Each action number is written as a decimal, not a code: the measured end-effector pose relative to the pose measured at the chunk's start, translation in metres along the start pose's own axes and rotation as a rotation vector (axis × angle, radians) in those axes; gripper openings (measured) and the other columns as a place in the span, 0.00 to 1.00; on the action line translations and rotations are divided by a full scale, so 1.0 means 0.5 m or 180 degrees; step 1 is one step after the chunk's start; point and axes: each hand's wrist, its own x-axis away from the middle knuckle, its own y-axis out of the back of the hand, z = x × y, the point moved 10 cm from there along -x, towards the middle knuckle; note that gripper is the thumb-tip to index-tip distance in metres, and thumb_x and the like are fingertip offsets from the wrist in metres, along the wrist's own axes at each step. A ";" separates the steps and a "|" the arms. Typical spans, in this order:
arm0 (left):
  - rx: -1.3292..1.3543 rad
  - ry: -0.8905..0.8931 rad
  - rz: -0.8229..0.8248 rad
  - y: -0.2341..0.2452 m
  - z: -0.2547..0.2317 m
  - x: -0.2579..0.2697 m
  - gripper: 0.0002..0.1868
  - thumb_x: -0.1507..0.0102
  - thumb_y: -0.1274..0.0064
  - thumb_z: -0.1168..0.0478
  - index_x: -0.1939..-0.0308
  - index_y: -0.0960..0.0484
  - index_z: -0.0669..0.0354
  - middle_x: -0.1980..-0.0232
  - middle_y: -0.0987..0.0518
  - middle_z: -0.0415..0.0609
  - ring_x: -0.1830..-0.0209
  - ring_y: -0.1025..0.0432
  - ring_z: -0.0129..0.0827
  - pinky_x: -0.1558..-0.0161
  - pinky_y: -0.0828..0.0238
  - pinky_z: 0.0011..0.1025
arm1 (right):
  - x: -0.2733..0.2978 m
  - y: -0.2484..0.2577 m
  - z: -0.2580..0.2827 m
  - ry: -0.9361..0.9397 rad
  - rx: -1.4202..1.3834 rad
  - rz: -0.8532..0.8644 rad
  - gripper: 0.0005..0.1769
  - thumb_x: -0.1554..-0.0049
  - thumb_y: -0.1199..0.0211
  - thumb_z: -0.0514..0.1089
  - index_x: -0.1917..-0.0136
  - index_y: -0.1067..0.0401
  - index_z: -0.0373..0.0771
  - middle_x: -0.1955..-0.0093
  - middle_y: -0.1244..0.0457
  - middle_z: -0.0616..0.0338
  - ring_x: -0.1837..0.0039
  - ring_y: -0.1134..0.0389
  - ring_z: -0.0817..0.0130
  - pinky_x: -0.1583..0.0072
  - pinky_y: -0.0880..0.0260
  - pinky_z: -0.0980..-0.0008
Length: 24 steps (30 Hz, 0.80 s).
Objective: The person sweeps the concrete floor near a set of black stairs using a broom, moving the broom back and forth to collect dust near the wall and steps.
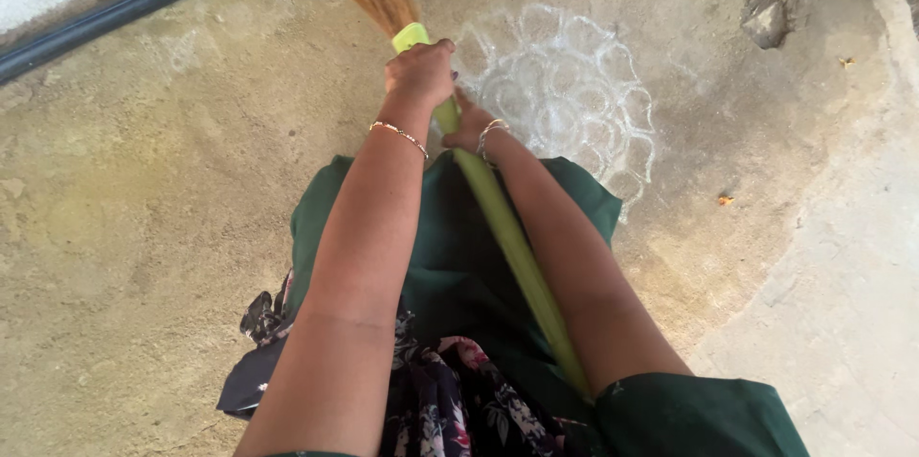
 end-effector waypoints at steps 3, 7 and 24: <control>-0.0061 -0.0084 -0.0159 0.010 0.000 0.003 0.24 0.35 0.45 0.53 0.34 0.26 0.37 0.42 0.20 0.50 0.41 0.24 0.45 0.43 0.26 0.43 | 0.007 0.048 -0.018 -0.0165 -0.0027 -0.0348 0.61 0.60 0.25 0.48 0.21 0.52 0.39 0.41 0.33 0.38 0.42 0.29 0.45 0.39 0.28 0.55; -0.0114 0.0015 -0.0109 0.009 0.001 0.003 0.24 0.35 0.45 0.51 0.34 0.27 0.39 0.42 0.21 0.50 0.41 0.25 0.45 0.44 0.27 0.45 | 0.041 0.090 -0.025 -0.0632 -0.0641 -0.0491 0.54 0.57 0.29 0.40 0.21 0.49 0.42 0.47 0.30 0.39 0.56 0.26 0.50 0.54 0.24 0.55; -0.0461 0.0239 -0.0220 0.032 0.011 0.019 0.22 0.42 0.42 0.59 0.43 0.22 0.50 0.44 0.20 0.49 0.43 0.24 0.46 0.45 0.27 0.46 | 0.014 0.051 0.069 0.0631 0.0174 -0.0387 0.56 0.55 0.24 0.51 0.21 0.50 0.38 0.42 0.33 0.36 0.41 0.30 0.42 0.40 0.29 0.52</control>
